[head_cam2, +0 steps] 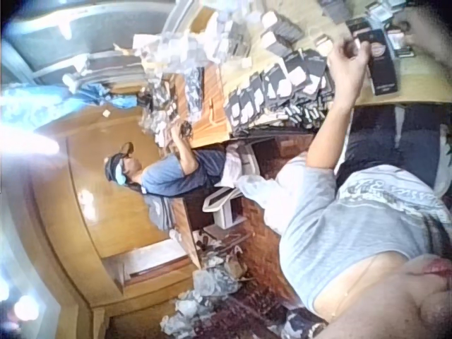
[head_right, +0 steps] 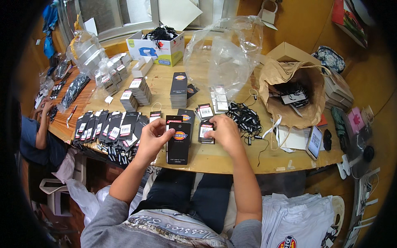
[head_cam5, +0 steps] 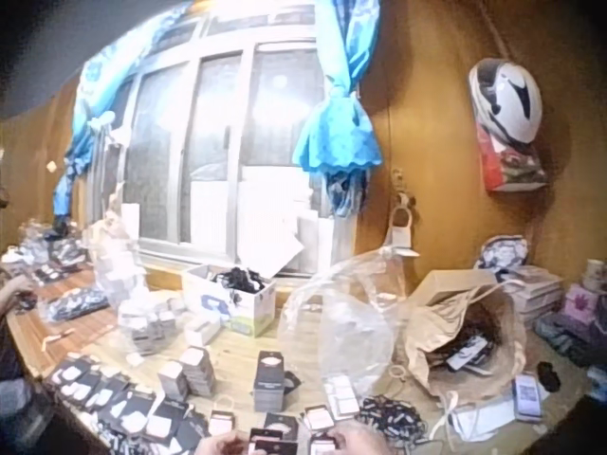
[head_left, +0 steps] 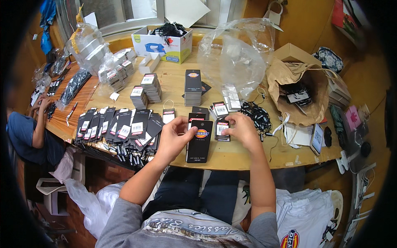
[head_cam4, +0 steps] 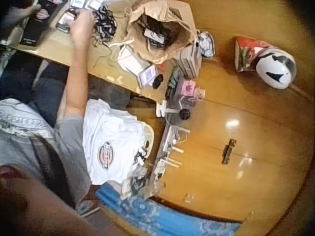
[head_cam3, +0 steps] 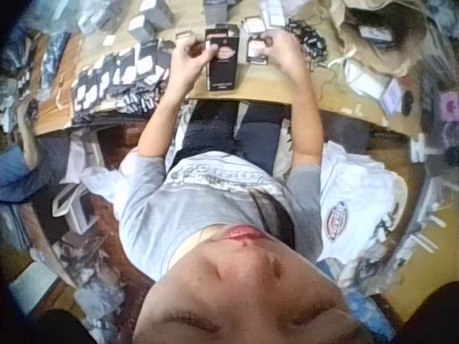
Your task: The person sits at a table and repeatedly picks up black rectangular tags and small black cords. They thread the cords through the tags and place the assembled items into a pile on the table.
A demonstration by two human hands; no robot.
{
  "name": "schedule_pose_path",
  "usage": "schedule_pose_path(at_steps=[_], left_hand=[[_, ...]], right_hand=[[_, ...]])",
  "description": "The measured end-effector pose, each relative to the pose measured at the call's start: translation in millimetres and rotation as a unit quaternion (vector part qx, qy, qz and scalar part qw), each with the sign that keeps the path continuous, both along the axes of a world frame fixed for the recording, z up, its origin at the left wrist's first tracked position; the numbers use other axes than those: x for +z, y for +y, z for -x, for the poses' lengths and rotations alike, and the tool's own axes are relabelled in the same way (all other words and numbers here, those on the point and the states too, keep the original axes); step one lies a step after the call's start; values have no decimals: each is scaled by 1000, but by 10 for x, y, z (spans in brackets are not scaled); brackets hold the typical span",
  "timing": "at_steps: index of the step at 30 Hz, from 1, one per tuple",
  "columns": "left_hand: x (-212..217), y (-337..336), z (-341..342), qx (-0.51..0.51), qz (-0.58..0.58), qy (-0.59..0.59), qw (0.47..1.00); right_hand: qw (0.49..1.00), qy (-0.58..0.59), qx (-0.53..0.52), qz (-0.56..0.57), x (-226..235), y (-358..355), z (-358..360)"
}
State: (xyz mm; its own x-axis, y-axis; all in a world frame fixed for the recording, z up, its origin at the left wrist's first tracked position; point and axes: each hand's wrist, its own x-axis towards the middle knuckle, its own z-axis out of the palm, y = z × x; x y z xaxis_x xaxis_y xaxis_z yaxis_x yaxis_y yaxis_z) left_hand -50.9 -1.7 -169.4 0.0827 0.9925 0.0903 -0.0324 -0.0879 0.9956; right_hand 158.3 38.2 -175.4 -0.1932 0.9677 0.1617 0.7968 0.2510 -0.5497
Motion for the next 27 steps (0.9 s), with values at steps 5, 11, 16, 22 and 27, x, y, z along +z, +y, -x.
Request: schedule_pose_path(at_steps=[5, 11, 16, 22, 27], left_hand=[[-37, -107, -34, 19, -22, -21, 999], [-113, -209, -129, 69, -90, -66, 991], [-140, -405, -237, -22, -25, -125, 992], [-191, -530, -286, -37, 50, -97, 993], [-171, -546, -206, -85, 50, -147, 984]], right_hand=[[997, 56, -30, -48, -40, 20, 15], [904, 415, 25, 99, 217, -182, -57], [935, 351, 17, -42, 129, -720, 269], [935, 344, -30, -81, -89, -817, 168], [969, 58, -133, -198, 12, -419, -496]])
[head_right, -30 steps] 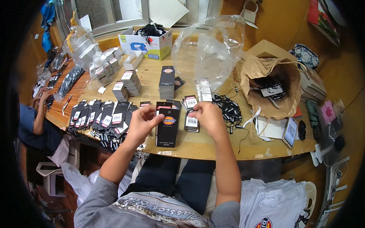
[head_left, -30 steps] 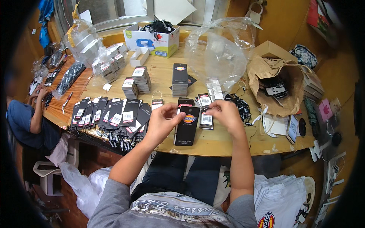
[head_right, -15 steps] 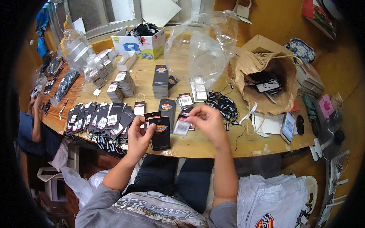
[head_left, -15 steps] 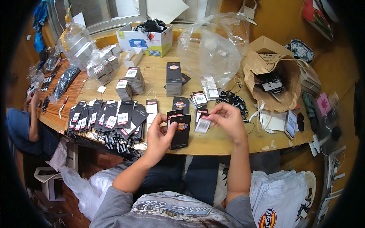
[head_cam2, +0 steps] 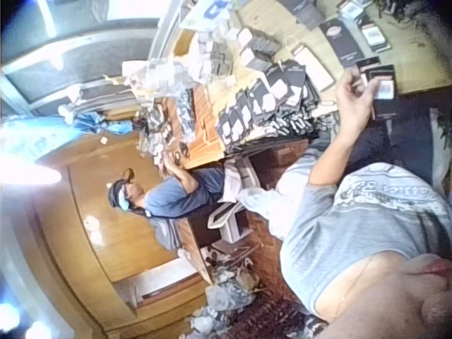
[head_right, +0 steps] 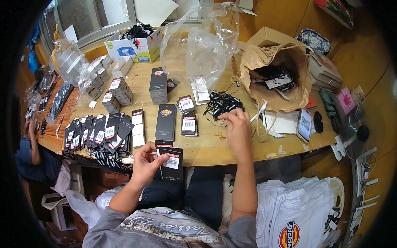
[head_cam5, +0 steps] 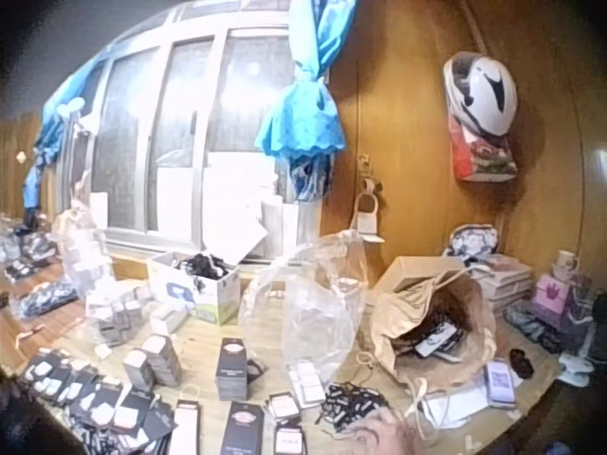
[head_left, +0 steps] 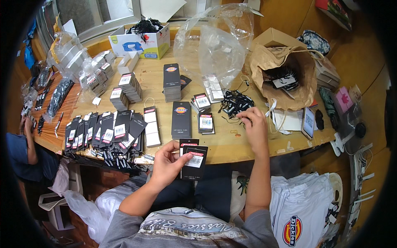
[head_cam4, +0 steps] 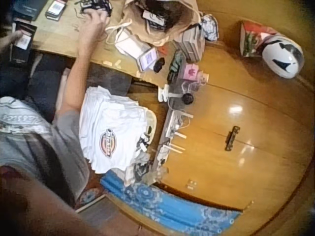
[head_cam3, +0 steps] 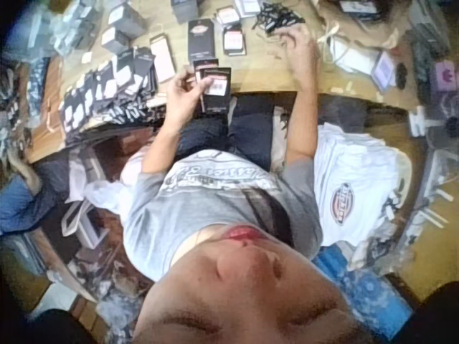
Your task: The person sits at a table and repeatedly picks up black rectangular tags and small black cords. They thread the cords through the tags and place the assembled items into a pile on the table.
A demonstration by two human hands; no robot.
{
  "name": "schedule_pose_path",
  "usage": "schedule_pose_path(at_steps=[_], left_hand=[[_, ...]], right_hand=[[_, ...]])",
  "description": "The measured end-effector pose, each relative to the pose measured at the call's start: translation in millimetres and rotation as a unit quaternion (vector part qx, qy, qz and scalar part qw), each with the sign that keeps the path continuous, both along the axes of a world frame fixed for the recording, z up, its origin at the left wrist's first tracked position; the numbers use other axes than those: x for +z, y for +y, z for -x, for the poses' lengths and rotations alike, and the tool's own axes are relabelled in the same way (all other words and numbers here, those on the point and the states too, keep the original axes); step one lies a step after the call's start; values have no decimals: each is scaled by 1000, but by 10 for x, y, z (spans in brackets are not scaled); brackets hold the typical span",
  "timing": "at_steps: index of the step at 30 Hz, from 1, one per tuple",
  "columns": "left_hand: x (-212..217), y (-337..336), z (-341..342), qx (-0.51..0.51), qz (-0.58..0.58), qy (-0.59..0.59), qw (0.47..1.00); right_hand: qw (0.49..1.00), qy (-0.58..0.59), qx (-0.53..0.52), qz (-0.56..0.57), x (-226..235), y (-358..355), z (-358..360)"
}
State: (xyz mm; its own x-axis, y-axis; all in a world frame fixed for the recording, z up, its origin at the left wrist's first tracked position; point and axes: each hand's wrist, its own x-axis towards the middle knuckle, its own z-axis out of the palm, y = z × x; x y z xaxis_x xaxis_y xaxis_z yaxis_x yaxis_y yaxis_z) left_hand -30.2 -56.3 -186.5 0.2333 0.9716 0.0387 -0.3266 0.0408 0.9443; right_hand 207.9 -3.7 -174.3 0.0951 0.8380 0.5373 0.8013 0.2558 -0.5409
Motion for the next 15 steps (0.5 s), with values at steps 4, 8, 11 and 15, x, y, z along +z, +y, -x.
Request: schedule_pose_path(at_steps=[4, 8, 11, 15], left_hand=[[-12, -3, -35, -45, 19, -25, 998], [-33, -14, -55, -66, 31, -30, 997], [-29, -10, -46, -76, 35, -46, 995], [0, 30, -31, -106, 67, -56, 991]], right_hand=[[998, -53, 34, 14, -39, 257, -151], [984, -166, 67, 11, -13, 452, -67], [979, -187, 80, 13, 2, 545, -80], [984, 123, 108, 75, 153, 600, -104]])
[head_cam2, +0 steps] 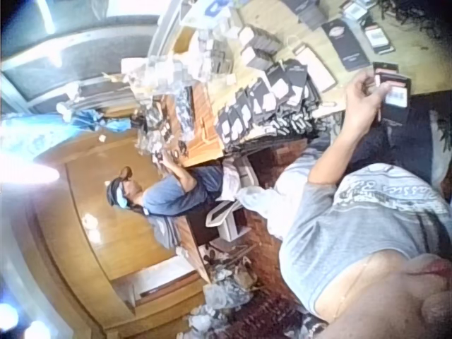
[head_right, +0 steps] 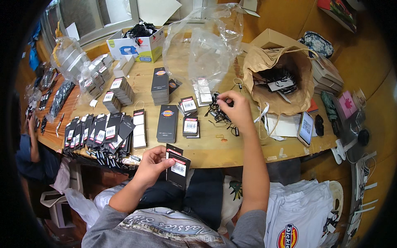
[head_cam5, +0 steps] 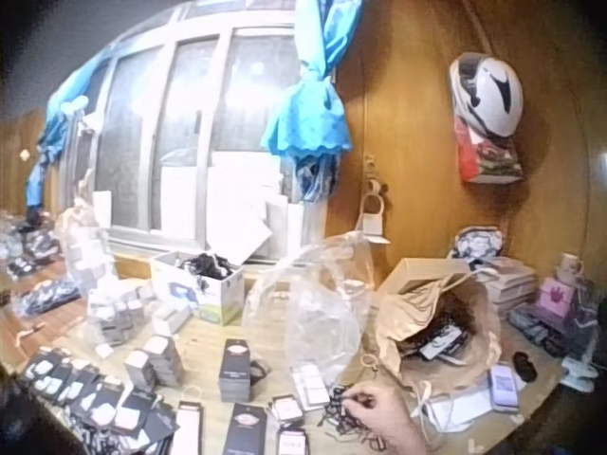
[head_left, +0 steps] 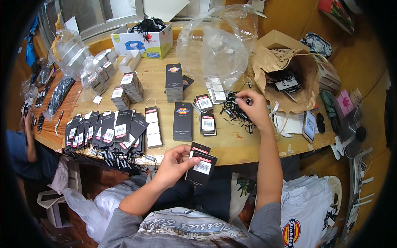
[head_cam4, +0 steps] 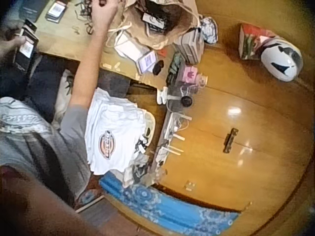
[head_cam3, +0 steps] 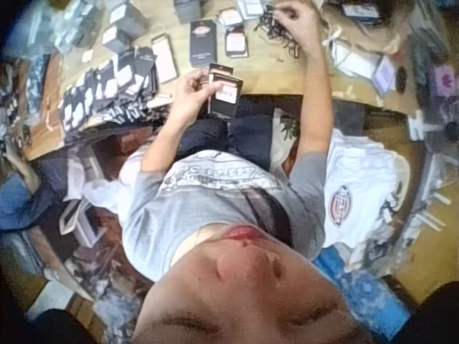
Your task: The person sits at a table and repeatedly picks up black rectangular tags and small black cords. They thread the cords through the tags and place the assembled items into a pile on the table.
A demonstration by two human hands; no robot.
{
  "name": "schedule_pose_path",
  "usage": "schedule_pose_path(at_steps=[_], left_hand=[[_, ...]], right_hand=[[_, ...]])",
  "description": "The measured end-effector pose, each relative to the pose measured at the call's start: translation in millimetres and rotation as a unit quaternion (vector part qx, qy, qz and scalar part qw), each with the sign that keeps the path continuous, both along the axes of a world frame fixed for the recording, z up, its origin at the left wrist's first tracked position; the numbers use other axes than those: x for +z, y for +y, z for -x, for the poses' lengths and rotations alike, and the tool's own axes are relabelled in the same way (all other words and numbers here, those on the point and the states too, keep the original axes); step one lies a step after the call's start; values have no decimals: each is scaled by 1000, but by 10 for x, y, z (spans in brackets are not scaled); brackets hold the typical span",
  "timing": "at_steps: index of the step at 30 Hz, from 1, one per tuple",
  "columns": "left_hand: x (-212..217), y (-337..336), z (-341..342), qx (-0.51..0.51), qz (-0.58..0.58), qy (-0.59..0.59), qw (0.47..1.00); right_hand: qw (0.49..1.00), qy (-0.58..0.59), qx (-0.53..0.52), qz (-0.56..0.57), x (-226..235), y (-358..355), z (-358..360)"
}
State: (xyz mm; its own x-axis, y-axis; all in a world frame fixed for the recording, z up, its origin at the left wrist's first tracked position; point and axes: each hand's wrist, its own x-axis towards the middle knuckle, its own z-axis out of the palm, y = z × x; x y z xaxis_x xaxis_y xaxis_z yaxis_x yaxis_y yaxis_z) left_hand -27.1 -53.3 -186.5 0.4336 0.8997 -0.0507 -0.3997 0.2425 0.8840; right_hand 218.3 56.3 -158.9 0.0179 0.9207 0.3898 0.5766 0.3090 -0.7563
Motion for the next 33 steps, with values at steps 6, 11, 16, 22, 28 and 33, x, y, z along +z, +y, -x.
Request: schedule_pose_path(at_steps=[6, 11, 16, 22, 28, 33], left_hand=[[70, 7, -144, -75, -10, -2, 997], [204, 84, -294, -17, -82, -16, 996], [323, 172, -302, 37, -179, 13, 983], [389, 200, -239, -64, -119, -22, 991], [298, 205, -90, -51, -112, 53, 991], [274, 155, 200, -189, -65, 31, 979]], right_hand=[[925, 334, 164, 81, 263, -170, 79], [885, 404, 210, 91, 329, -390, 226], [886, 393, 233, 82, 372, -573, 369], [907, 318, 268, 59, 401, -709, 514], [940, 284, 185, 35, 418, -852, 582], [936, 314, 154, -33, 360, -842, 445]])
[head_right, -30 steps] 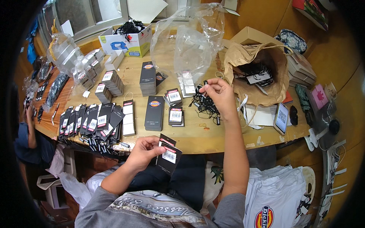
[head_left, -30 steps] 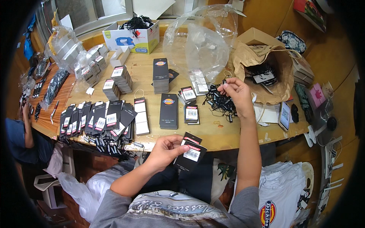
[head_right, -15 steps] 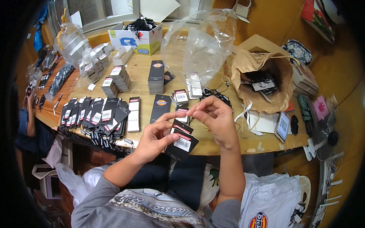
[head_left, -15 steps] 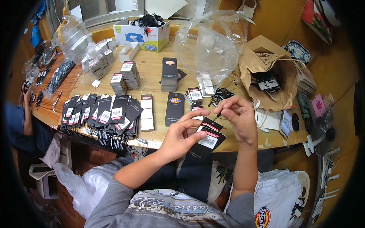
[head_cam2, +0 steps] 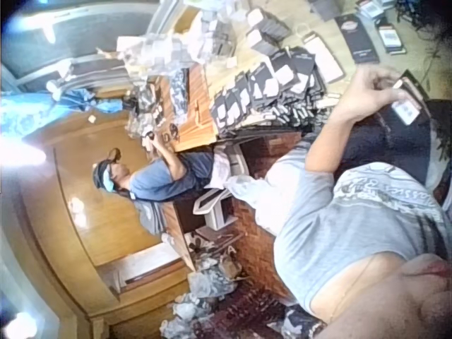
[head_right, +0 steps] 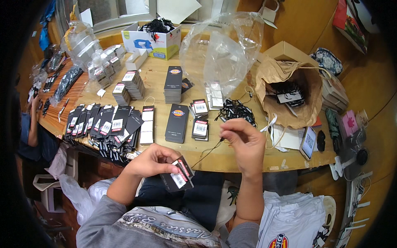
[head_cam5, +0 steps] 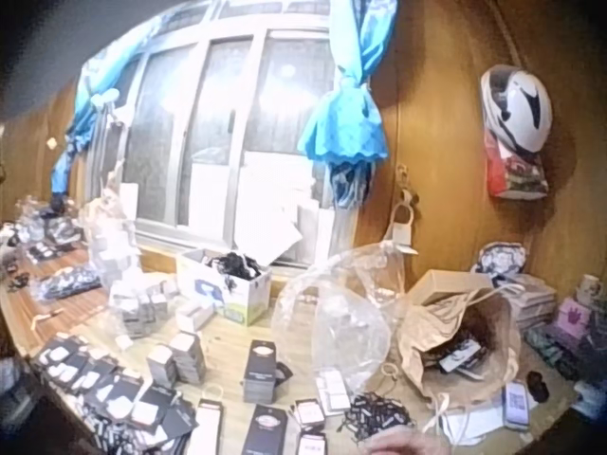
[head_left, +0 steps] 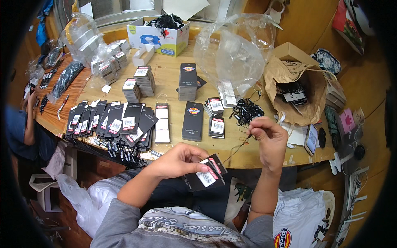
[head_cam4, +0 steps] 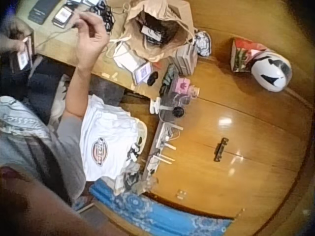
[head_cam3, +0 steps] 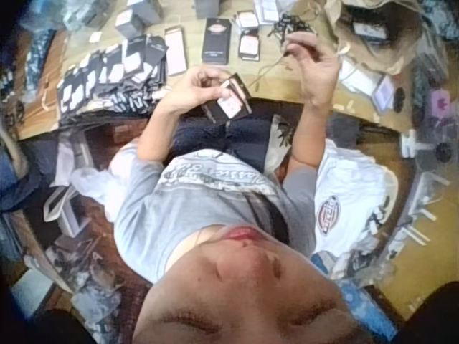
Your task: The person sits at a table and repeatedly picks up black rectangular tags and small black cords. They thread the cords through the tags and place the assembled items into a pile on the table.
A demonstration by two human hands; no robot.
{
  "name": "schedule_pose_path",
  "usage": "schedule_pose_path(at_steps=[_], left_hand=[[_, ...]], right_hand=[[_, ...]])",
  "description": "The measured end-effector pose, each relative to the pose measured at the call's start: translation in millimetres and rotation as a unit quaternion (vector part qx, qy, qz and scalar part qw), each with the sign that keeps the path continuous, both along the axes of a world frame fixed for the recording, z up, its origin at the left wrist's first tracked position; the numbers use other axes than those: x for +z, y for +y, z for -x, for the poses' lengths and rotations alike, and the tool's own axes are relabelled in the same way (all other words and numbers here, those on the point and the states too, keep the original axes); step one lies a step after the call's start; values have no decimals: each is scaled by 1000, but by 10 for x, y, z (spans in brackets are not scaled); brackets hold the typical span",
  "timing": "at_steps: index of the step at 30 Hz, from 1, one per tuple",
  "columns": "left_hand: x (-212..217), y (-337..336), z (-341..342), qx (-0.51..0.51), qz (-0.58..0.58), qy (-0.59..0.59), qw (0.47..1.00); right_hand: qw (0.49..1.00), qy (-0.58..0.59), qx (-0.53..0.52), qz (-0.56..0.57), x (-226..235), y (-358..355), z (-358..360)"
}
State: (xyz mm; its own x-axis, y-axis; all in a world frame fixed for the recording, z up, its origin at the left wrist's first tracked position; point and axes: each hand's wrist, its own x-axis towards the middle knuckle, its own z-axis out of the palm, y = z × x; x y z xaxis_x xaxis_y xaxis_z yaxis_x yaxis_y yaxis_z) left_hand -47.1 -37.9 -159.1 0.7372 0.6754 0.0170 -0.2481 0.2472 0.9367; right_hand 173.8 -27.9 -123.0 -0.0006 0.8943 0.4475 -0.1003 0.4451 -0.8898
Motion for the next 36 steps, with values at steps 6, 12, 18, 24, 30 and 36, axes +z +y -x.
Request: schedule_pose_path(at_steps=[6, 12, 18, 24, 30, 36], left_hand=[[-24, 11, -13, 61, -117, -58, 990], [28, 21, -324, 100, -23, -31, 994], [-41, 43, -372, 87, 94, -18, 992], [-125, 62, -262, 17, 146, -87, 985], [-212, -54, -71, 9, 146, -138, 980], [-185, -358, 85, 14, 31, -15, 999]], right_hand=[[988, 86, 35, 125, -152, 18, -34], [992, -100, -37, 60, -116, -100, 164], [965, -255, -60, -7, -108, -166, 117], [968, -243, 28, 58, -93, -206, 33], [989, -55, 52, 126, -267, -287, 1], [977, 142, 40, 155, -626, -585, 200]])
